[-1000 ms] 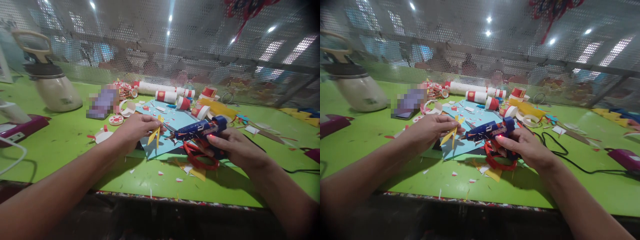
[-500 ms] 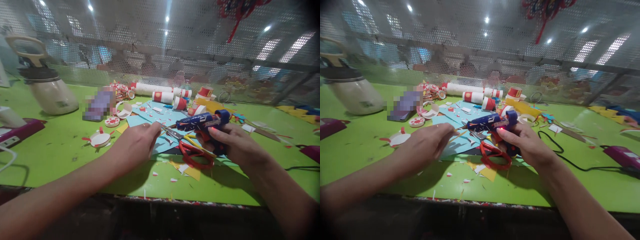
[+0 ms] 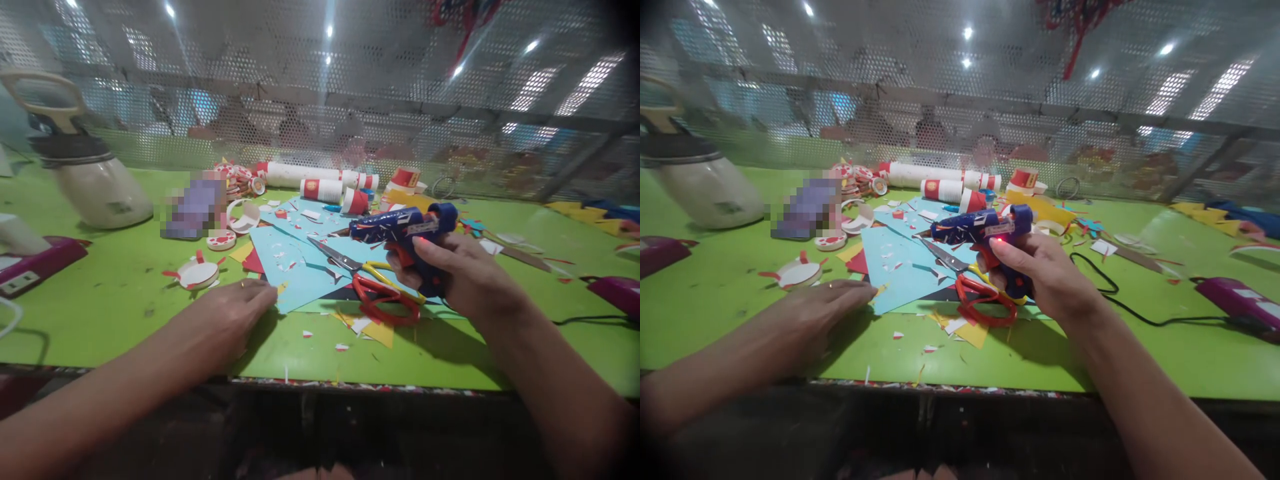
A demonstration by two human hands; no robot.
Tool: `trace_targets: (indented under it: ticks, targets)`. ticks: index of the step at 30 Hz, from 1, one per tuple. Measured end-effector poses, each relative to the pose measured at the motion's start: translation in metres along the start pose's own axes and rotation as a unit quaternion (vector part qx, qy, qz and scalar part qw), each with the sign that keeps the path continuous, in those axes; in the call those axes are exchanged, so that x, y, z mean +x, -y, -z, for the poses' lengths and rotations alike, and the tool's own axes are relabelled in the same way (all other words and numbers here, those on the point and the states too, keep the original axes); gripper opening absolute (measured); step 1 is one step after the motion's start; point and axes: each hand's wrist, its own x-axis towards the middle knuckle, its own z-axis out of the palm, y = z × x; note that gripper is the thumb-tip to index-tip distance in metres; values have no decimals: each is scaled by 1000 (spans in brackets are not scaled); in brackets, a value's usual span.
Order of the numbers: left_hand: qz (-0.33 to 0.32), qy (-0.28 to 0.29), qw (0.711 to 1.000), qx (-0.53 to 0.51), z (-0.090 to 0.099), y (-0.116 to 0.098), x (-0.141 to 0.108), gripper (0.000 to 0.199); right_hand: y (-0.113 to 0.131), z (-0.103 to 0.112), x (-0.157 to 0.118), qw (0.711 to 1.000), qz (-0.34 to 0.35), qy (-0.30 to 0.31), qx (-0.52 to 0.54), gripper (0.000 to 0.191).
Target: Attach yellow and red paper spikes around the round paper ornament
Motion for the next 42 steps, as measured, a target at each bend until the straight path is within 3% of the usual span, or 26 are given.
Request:
trace_targets:
  ticks: [3,5,6,8,9,12,15,17,19,23,30,37,42]
  targets:
    - [-12,-15,1000,2,7,-15,12,26,0,-1,0,1000,-8,4,-5,21]
    - [8,-91,994,-61,17,-33,21,21,0,-1,0,1000,-9,-1,-7,21]
    - [60,-152,980,-116,23,-42,25,18,0,-1,0,1000,-6,-7,-6,21]
    - [164,-258,922,-236,31,-57,29,15,-2,0,2,1000,0,-21,-7,22]
    - [201,-272,899,-278,33,-61,30,14,-2,1,2,1000,1,-27,-9,22]
    - [246,-210,847,-421,29,-64,32,12,-4,1,4,999,-10,-39,-25,24]
    - [296,-148,770,-545,21,-60,34,16,-5,1,5,999,-21,-40,-25,24]
    - [310,-135,730,-594,17,-59,35,17,-7,2,6,999,-22,-37,-18,24]
    - [312,-131,707,-620,15,-59,37,16,-8,3,6,999,-27,-39,-14,25]
    - [317,-86,694,-641,10,-52,47,18,-10,4,8,997,-42,-57,-18,27]
    - [287,-13,723,-628,7,-39,74,20,-13,9,10,994,-57,-86,-29,30]
    - [282,6,657,-700,7,-36,79,13,-16,12,13,987,-86,-111,-77,37]
    - [293,11,634,-716,6,-34,77,11,-17,12,13,984,-116,-109,-83,40]
